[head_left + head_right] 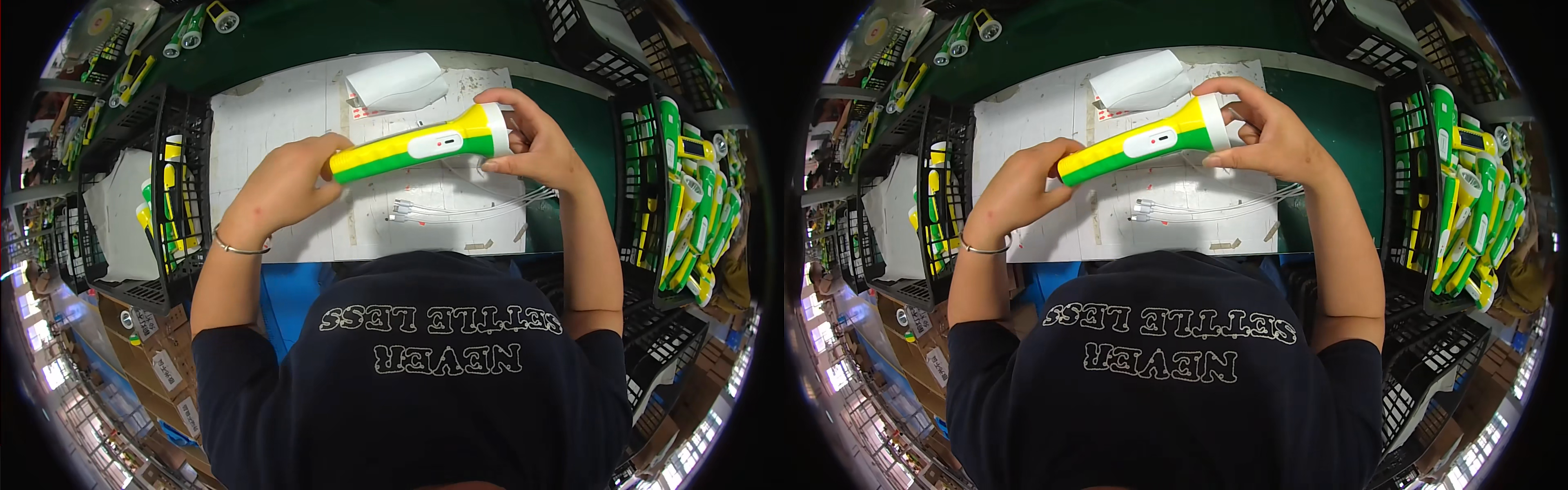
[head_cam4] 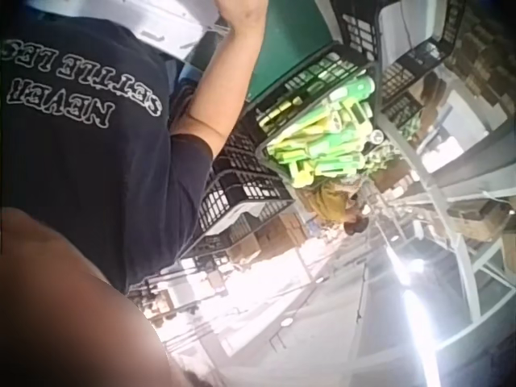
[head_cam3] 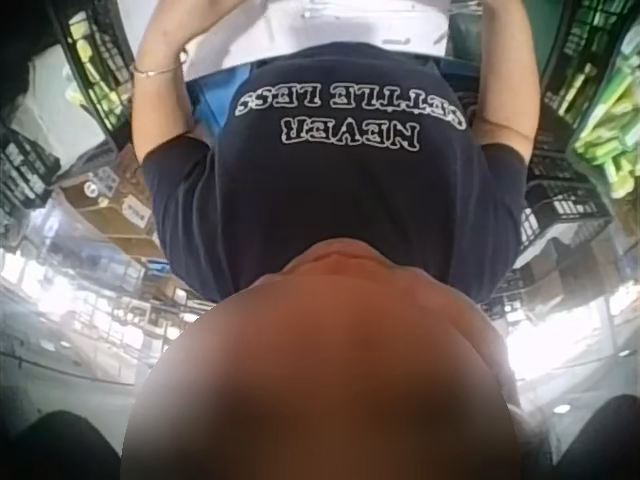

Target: Assembling components of a flashlight and performing testing on an assembly line.

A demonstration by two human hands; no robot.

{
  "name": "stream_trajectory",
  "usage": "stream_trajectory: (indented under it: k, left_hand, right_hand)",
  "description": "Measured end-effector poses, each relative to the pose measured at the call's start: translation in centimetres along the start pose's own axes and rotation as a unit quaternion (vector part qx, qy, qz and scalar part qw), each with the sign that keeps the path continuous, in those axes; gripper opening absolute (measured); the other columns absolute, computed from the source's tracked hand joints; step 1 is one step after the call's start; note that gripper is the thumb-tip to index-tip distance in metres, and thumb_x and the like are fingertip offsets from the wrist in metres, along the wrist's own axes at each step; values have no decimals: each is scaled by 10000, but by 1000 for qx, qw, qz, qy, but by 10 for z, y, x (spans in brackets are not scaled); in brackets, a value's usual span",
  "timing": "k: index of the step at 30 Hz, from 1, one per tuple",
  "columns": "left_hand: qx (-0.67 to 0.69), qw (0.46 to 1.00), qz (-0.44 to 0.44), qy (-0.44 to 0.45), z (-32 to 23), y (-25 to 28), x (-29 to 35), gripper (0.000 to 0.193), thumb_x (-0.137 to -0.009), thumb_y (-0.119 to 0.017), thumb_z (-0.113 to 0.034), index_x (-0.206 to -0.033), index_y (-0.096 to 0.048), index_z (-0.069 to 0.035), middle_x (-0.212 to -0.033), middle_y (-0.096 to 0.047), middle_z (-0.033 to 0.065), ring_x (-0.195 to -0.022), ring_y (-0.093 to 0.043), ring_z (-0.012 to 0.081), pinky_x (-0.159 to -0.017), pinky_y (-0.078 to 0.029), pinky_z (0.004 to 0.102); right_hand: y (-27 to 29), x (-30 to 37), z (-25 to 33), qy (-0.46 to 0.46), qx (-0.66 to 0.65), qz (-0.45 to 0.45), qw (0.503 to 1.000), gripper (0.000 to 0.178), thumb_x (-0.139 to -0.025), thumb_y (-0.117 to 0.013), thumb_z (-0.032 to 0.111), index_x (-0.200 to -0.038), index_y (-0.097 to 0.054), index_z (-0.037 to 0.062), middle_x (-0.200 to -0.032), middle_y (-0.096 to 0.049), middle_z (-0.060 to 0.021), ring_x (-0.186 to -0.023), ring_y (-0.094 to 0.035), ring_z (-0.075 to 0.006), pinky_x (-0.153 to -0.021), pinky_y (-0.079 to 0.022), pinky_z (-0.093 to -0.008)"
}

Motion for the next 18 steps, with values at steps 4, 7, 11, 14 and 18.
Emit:
stream_trajectory:
  k: [4, 7, 11, 14, 18]
  left_hand:
    - [44, 999, 25, -3, 2, -5, 4, 264, -713, -561, -39, -976, -575, -30, -890, -616, 149, -836, -589, 328, -738, -475, 382]
    - [31, 998, 54, -31, 4, -14, 5, 379, -703, -515, 17, -1079, -536, -15, -943, -609, 172, -896, -581, 334, -791, -464, 382]
    - [103, 985, 136, -32, 1, -27, 7, 591, -670, -515, 39, -1253, -425, -4, -1104, -567, 206, -1009, -555, 350, -874, -442, 368]
    - [118, 979, 169, 2, 7, -32, 8, 610, -659, -528, 43, -1258, -425, -2, -1121, -562, 205, -1041, -545, 341, -895, -433, 362]
    - [128, 985, 105, -40, 8, -14, 12, 565, -686, -551, 0, -1239, -440, -26, -1064, -580, 200, -967, -570, 336, -832, -456, 371]
  right_hand:
    - [-11, -3, 3, -24, -2, 28, 999, 748, -577, -785, 44, -1249, -461, 100, -802, -488, 58, -538, -242, -11, -494, -226, -157]
    - [-15, -8, -1, -24, -7, 41, 999, 712, -594, -780, 54, -1240, -494, 141, -887, -554, 17, -544, -233, -9, -487, -238, -145]
    - [-22, -11, -4, -13, -16, 60, 998, 715, -595, -778, 44, -1247, -498, 134, -876, -533, 28, -545, -233, -11, -494, -240, -143]
    - [-24, -12, -6, -14, -32, 61, 998, 717, -596, -776, 37, -1250, -497, 130, -893, -533, 25, -545, -233, -10, -496, -244, -144]
    - [-23, -14, -11, -2, -64, 42, 997, 724, -603, -770, 15, -1258, -483, 124, -929, -546, -4, -534, -238, 0, -501, -267, -140]
Point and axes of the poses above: each hand's wrist, its own x-axis away from the middle knuckle, its own y-axis out of the back of the hand, z = x × y, the point moved 7 cm from there along -x, towards the middle knuckle
